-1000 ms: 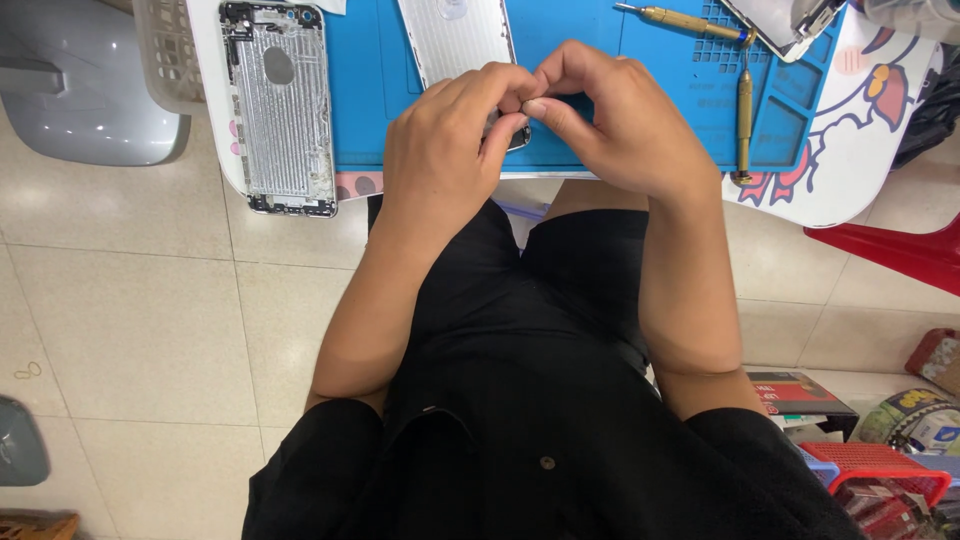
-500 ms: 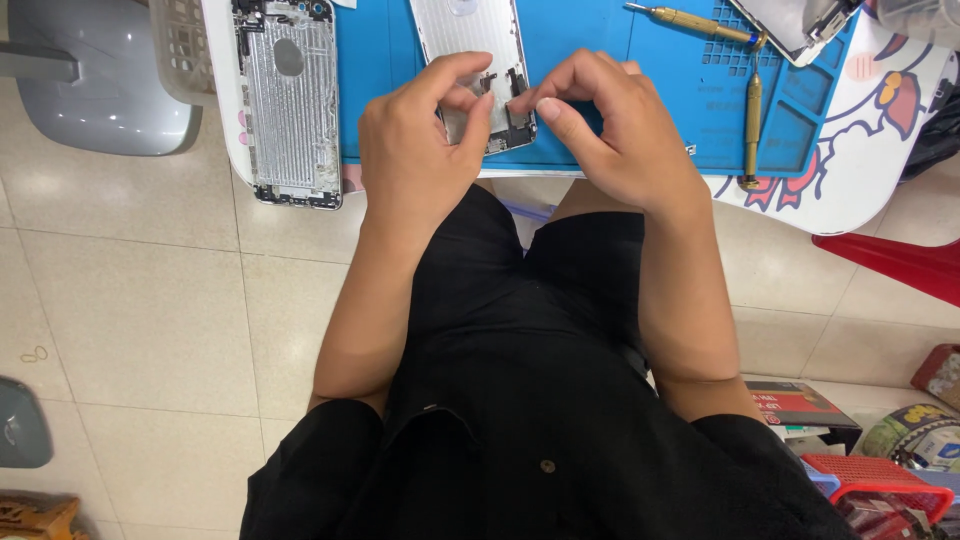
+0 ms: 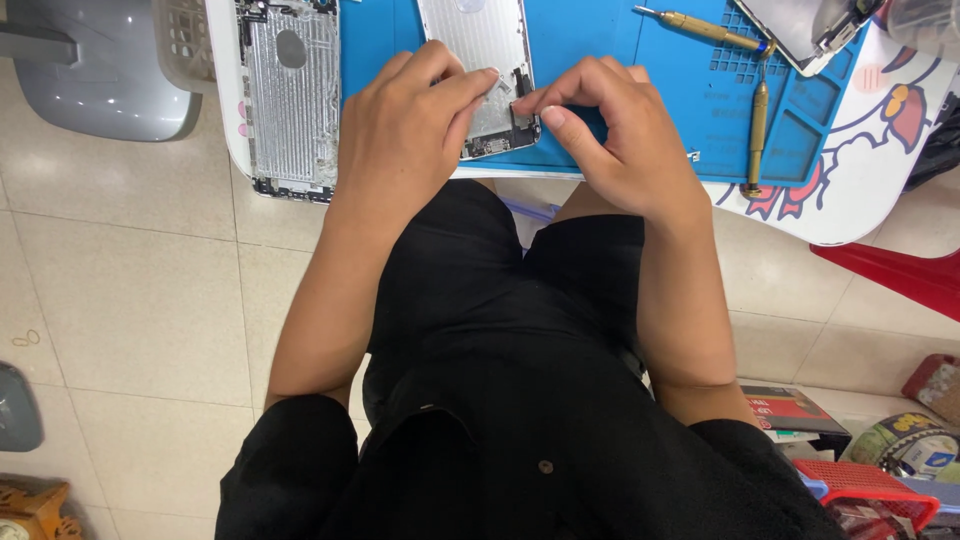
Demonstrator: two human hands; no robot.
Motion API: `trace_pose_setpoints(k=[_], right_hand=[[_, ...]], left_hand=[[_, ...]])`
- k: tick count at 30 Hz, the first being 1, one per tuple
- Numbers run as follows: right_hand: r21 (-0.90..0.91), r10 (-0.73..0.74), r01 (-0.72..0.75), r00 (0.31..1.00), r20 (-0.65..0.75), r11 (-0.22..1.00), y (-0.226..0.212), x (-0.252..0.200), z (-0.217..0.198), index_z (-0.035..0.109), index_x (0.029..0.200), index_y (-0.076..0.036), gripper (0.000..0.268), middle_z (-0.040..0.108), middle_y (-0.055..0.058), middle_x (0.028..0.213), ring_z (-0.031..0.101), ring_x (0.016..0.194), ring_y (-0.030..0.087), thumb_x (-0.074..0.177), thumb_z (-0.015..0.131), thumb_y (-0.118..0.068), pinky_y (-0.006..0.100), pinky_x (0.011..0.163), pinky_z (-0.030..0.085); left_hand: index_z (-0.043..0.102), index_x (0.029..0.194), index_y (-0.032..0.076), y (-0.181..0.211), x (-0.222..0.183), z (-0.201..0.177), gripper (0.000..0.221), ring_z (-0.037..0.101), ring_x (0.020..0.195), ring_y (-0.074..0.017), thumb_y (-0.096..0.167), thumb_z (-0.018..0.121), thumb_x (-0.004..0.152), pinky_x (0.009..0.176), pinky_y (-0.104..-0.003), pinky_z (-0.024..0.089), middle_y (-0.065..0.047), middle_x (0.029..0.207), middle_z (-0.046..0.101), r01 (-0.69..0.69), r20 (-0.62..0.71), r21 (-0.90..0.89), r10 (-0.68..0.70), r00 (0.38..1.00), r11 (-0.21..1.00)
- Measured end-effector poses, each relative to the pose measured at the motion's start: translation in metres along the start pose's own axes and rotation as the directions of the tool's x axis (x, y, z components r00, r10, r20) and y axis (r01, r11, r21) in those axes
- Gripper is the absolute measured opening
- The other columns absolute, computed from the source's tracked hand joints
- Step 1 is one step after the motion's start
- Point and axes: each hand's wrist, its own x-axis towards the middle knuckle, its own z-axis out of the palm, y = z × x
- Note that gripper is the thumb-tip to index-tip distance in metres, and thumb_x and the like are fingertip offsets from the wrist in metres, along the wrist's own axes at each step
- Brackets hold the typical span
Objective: Disassembling and repairing various components of a mobile phone.
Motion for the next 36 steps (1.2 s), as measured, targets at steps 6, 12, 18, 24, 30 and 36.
trace_pose_setpoints(k=[6,12,18,24,30,36], right_hand=[[-0.015,0.005,-0.005,1.000,-0.006,1.000,0.002,-0.002,0.001,0.060,0.107,-0.008,0.008,0.078,-0.001,0.120,0.060,0.100,0.016,0.110,0.063,-0.015,0.034,0.099,0.033],[-0.002,-0.021,0.021,1.000,-0.005,1.000,0.003,-0.002,0.001,0.060,0.108,-0.008,0.009,0.078,0.000,0.121,0.061,0.103,0.016,0.111,0.063,-0.015,0.034,0.100,0.034],[-0.008,-0.013,0.013,1.000,-0.007,1.000,0.004,-0.002,0.002,0.060,0.106,-0.008,0.010,0.078,0.000,0.120,0.061,0.102,0.015,0.110,0.064,-0.016,0.034,0.098,0.034],[-0.019,-0.017,0.017,1.000,0.000,1.000,0.006,-0.002,0.002,0.060,0.106,-0.008,0.010,0.078,0.000,0.121,0.061,0.102,0.016,0.110,0.065,-0.016,0.034,0.097,0.034],[-0.016,-0.027,0.027,1.000,0.000,1.000,0.007,-0.003,0.002,0.060,0.107,-0.008,0.011,0.078,0.000,0.121,0.062,0.104,0.016,0.111,0.065,-0.017,0.034,0.097,0.034],[-0.026,-0.016,0.016,1.000,-0.002,1.000,0.006,-0.002,0.002,0.060,0.107,-0.008,0.012,0.078,0.000,0.121,0.061,0.103,0.016,0.110,0.067,-0.017,0.034,0.096,0.034]], left_hand=[[0.079,0.114,0.016,0.000,0.008,-0.003,0.021,0.061,0.088,-0.0170,0.017,0.083,0.093,0.069,-0.033,0.053,0.004,0.096,0.063,-0.070,-0.014,-0.013,0.069,0.997,0.997],[0.077,0.108,0.017,-0.008,0.010,0.003,0.018,0.061,0.091,-0.0163,0.020,0.085,0.092,0.073,-0.032,0.053,0.004,0.096,0.062,-0.110,0.011,-0.034,0.110,0.994,0.993],[0.074,0.103,0.013,-0.010,0.010,0.006,0.023,0.061,0.093,-0.0173,0.027,0.086,0.089,0.074,-0.032,0.052,0.003,0.097,0.062,-0.152,0.011,-0.023,0.153,0.988,0.988],[0.076,0.110,0.014,-0.010,0.009,0.007,0.024,0.060,0.094,-0.0164,0.024,0.085,0.090,0.076,-0.031,0.051,0.004,0.099,0.062,-0.158,-0.034,-0.041,0.157,0.987,0.987],[0.075,0.115,0.009,-0.008,0.007,0.011,0.027,0.061,0.097,-0.0160,0.018,0.082,0.090,0.080,-0.031,0.053,0.004,0.111,0.065,-0.182,-0.067,-0.056,0.178,0.982,0.982],[0.077,0.113,0.012,-0.008,0.001,0.019,0.021,0.062,0.094,-0.0135,0.013,0.082,0.093,0.077,-0.031,0.052,0.006,0.121,0.070,-0.229,-0.091,0.028,0.231,0.969,0.973]])
